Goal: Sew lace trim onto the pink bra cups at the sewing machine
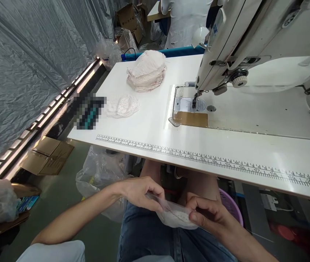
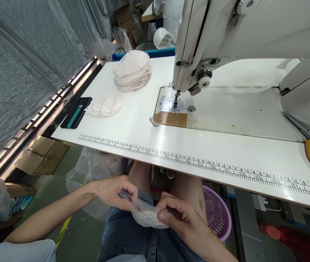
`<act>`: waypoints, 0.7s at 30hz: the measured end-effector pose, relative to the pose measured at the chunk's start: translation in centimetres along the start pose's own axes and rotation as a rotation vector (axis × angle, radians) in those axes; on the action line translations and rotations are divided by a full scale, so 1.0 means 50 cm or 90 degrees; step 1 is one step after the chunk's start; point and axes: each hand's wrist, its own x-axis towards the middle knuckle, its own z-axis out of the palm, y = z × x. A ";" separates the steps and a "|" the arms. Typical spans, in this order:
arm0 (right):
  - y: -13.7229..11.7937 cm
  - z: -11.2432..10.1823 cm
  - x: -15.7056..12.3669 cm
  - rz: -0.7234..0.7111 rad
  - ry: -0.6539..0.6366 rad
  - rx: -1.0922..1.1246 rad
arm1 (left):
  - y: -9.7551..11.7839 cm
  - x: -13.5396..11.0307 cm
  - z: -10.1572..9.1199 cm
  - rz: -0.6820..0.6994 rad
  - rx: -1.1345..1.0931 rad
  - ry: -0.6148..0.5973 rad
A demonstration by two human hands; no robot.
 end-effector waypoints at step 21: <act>0.005 -0.006 0.000 -0.019 0.026 -0.090 | 0.000 0.054 0.042 -0.054 -0.028 0.078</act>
